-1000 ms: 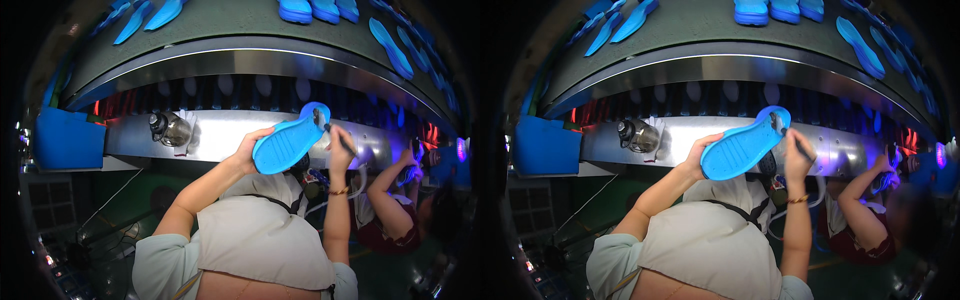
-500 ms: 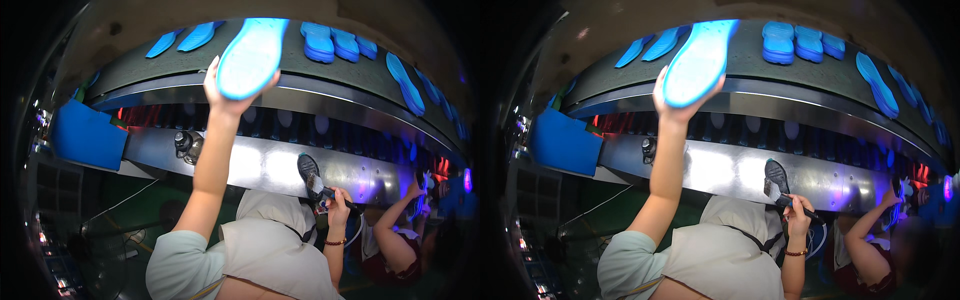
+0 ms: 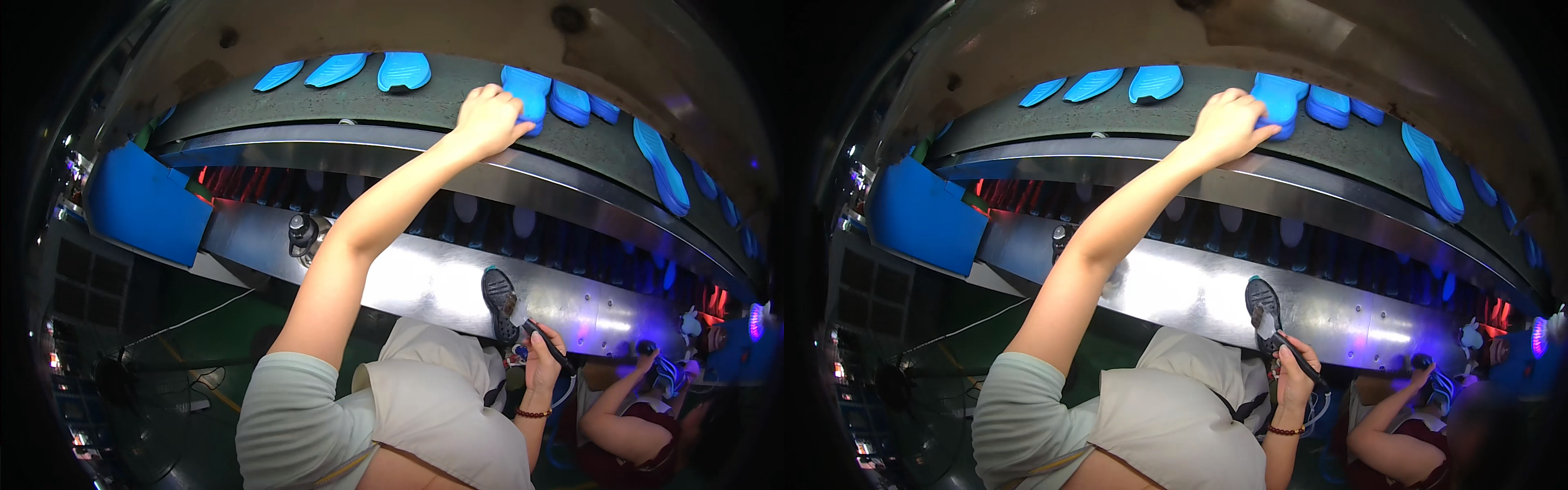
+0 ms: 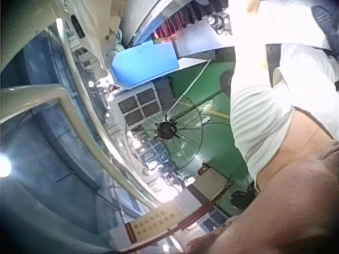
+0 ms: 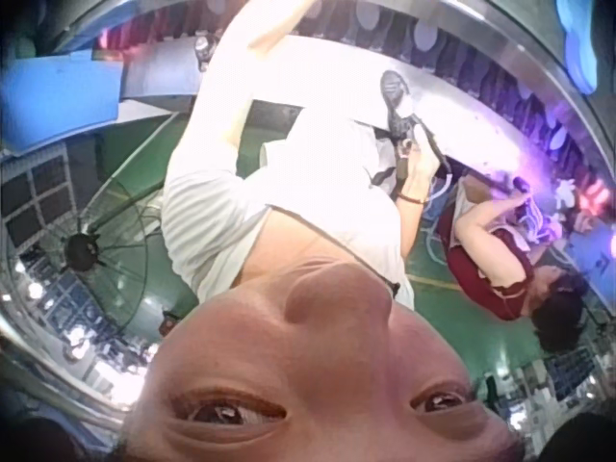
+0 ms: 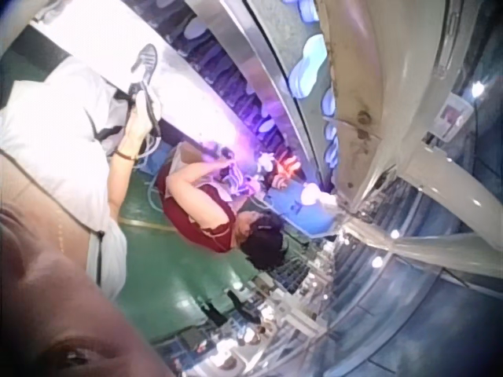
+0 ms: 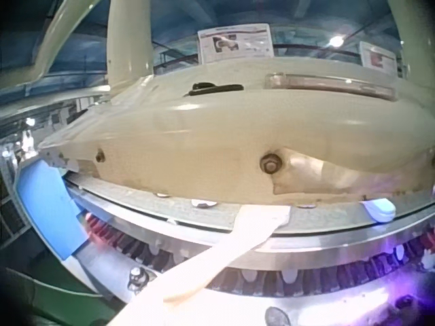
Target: The person takes shoe soles from a conveyor belt and applies adhesive over their surfaces using a brush applicator tool.
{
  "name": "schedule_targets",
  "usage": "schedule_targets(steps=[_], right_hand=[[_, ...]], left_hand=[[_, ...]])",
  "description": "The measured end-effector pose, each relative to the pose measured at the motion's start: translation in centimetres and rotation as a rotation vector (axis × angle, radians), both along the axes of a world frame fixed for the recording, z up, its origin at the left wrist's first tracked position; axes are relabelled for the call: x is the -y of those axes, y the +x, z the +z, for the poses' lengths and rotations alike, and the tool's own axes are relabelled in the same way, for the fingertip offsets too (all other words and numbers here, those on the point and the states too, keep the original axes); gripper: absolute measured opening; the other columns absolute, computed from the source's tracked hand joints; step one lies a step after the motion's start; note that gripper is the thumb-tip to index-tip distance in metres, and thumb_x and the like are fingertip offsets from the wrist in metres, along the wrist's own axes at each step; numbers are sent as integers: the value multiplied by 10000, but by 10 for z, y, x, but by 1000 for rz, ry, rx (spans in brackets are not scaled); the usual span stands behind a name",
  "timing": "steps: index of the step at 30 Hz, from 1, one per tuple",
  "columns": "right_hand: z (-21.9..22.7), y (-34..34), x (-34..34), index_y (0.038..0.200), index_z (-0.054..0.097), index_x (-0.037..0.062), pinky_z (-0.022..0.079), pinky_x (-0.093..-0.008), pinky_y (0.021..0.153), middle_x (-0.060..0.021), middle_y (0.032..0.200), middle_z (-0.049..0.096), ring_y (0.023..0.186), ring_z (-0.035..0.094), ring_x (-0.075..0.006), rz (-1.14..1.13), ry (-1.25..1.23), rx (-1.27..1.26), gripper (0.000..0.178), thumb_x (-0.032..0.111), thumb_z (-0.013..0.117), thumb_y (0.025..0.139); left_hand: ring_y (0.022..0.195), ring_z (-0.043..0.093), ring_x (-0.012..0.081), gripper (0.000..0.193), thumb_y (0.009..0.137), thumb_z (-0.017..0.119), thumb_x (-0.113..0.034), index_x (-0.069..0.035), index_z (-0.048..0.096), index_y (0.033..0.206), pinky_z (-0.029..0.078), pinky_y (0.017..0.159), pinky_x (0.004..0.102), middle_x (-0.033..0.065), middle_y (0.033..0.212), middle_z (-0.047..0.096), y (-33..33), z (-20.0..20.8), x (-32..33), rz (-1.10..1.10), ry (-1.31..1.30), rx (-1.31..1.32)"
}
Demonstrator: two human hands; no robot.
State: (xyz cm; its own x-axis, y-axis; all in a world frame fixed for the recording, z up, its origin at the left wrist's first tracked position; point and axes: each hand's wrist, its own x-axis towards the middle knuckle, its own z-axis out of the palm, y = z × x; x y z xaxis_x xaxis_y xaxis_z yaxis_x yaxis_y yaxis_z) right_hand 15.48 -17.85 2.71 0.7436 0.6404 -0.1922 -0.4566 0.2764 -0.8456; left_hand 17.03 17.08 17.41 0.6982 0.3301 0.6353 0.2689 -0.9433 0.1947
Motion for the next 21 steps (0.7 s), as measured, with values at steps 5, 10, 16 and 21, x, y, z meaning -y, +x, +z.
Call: schedule_targets(steps=[5,10,16,21], right_hand=[[-3,8,2,929,567,-57,411,-338,876,-184,957,596,900,573,-238,-7,17,-12,193,-39,554,737],[3,26,-9,952,566,-74,423,-329,855,-179,960,592,901,567,-243,-57,97,-6,212,-33,550,745],[15,37,-22,957,562,-68,448,-304,798,-147,908,598,847,575,-214,-54,86,-52,198,-12,552,768],[34,35,-30,974,558,-58,441,-325,845,-159,938,598,883,578,-232,61,164,46,218,4,520,768]], left_hand=[[949,491,220,182,766,614,-194,-30,544,729,355,873,321,113,951,560,-77,-35,44,-108,-331,654],[944,542,199,449,713,580,-9,36,432,1135,438,827,310,135,1053,535,-132,-67,64,-531,-1948,696],[1068,496,317,841,698,626,-443,52,271,1277,395,920,459,221,1202,444,-191,-108,102,-1089,-2250,582],[1100,465,319,958,646,555,-671,-18,289,1294,345,955,470,211,1203,445,-154,-143,126,-633,-2186,37]])
